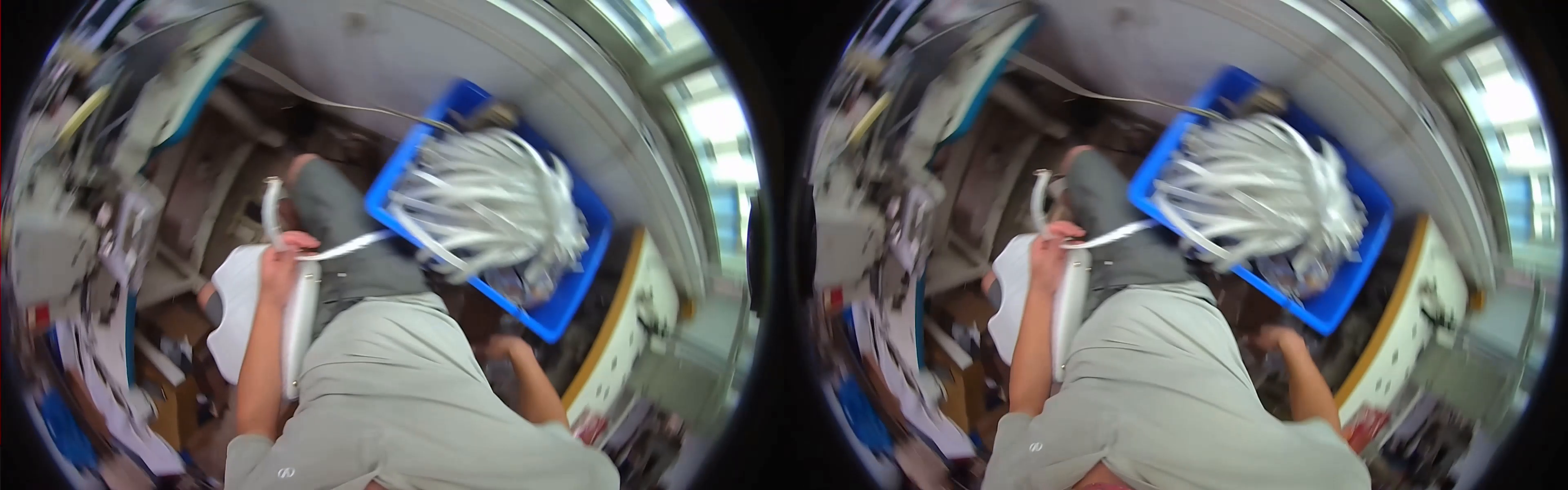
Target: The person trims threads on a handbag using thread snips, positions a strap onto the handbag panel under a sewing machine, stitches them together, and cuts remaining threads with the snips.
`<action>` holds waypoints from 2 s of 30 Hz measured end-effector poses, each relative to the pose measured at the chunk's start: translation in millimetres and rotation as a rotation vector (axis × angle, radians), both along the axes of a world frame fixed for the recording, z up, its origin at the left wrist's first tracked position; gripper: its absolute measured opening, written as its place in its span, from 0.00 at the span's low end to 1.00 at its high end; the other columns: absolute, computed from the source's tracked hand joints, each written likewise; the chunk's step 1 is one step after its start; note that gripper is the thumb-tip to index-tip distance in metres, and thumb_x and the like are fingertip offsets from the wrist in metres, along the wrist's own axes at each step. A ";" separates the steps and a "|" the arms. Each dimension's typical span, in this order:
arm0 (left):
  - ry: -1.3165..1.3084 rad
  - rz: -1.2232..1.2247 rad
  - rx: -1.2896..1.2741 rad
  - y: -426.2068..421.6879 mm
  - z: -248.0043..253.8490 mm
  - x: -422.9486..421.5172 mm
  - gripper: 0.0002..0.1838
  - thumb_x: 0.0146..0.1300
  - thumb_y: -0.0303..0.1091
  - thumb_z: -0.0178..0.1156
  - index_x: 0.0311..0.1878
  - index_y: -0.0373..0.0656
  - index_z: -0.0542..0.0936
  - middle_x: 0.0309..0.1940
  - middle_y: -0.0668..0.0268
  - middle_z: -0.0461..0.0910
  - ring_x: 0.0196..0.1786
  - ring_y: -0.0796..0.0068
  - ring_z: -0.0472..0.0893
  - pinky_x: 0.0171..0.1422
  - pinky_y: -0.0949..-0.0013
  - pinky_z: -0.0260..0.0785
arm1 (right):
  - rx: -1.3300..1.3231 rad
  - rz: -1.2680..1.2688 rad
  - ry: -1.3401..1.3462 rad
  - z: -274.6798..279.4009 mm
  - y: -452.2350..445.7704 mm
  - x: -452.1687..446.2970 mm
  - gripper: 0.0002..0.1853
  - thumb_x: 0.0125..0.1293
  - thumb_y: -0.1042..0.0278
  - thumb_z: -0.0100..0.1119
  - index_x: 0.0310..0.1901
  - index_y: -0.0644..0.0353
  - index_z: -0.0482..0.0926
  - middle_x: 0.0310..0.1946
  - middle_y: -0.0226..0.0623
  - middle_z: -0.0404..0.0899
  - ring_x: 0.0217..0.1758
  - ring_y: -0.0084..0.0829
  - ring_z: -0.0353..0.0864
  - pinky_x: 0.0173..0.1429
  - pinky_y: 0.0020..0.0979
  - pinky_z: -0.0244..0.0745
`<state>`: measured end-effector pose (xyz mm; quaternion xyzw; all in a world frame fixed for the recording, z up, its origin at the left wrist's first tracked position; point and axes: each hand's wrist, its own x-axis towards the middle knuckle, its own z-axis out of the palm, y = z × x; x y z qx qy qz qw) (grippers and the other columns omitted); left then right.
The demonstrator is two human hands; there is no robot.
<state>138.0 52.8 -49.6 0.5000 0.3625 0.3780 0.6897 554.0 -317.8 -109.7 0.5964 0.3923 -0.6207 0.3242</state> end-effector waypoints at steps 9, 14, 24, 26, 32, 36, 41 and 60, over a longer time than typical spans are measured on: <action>-0.237 -0.093 0.056 -4.8 45.8 -22.0 0.12 0.81 0.30 0.54 0.51 0.34 0.84 0.51 0.62 0.84 0.51 0.73 0.85 0.57 0.67 0.80 | 1.616 0.016 0.299 253.5 314.9 -177.2 0.16 0.72 0.61 0.69 0.56 0.59 0.85 0.41 0.44 0.88 0.45 0.44 0.88 0.50 0.38 0.82; -0.353 0.021 0.244 3.4 61.0 -39.6 0.25 0.80 0.45 0.61 0.70 0.38 0.76 0.65 0.61 0.77 0.69 0.68 0.76 0.74 0.62 0.67 | 0.817 0.186 0.748 244.9 371.3 -221.2 0.18 0.79 0.61 0.61 0.62 0.61 0.82 0.36 0.34 0.86 0.35 0.30 0.84 0.41 0.32 0.76; -0.367 -0.448 -0.012 -3.8 52.3 -9.7 0.12 0.84 0.35 0.53 0.58 0.38 0.80 0.49 0.63 0.86 0.57 0.69 0.84 0.68 0.62 0.72 | 1.180 -0.493 1.116 284.5 563.9 -320.1 0.26 0.84 0.63 0.48 0.79 0.55 0.64 0.25 0.27 0.76 0.25 0.16 0.69 0.29 0.20 0.61; -0.309 -0.360 -0.037 2.1 42.9 -20.4 0.12 0.83 0.35 0.54 0.59 0.38 0.80 0.48 0.62 0.86 0.57 0.69 0.84 0.69 0.62 0.72 | 1.174 -0.417 1.043 295.2 625.7 -336.5 0.24 0.83 0.62 0.50 0.76 0.58 0.67 0.26 0.26 0.75 0.30 0.17 0.73 0.34 0.21 0.64; -0.428 0.220 -0.118 48.9 35.8 -38.1 0.16 0.85 0.38 0.50 0.61 0.38 0.78 0.42 0.64 0.85 0.53 0.69 0.86 0.65 0.64 0.75 | 1.020 -0.301 1.452 280.5 785.4 -408.7 0.20 0.80 0.56 0.59 0.66 0.55 0.74 0.28 0.24 0.75 0.33 0.20 0.76 0.34 0.23 0.71; 0.078 0.666 0.292 85.4 46.3 -39.5 0.33 0.79 0.41 0.61 0.80 0.41 0.62 0.69 0.55 0.72 0.72 0.66 0.74 0.70 0.64 0.73 | 0.747 -0.525 1.261 297.2 772.4 -423.4 0.08 0.80 0.60 0.60 0.45 0.52 0.73 0.25 0.27 0.72 0.24 0.21 0.67 0.25 0.26 0.63; 0.695 0.795 0.264 131.6 54.3 -53.3 0.54 0.71 0.45 0.71 0.88 0.49 0.45 0.85 0.55 0.54 0.85 0.54 0.55 0.86 0.57 0.52 | 0.554 -0.591 1.411 289.4 746.8 -415.5 0.10 0.77 0.61 0.64 0.46 0.51 0.72 0.27 0.26 0.72 0.24 0.21 0.66 0.26 0.25 0.62; -0.084 0.271 -0.011 117.9 109.9 -57.5 0.19 0.86 0.47 0.46 0.52 0.40 0.78 0.37 0.61 0.87 0.25 0.81 0.81 0.25 0.78 0.66 | 0.665 -0.021 0.878 247.9 598.8 -336.7 0.18 0.77 0.57 0.65 0.58 0.62 0.83 0.39 0.30 0.85 0.36 0.20 0.82 0.36 0.25 0.76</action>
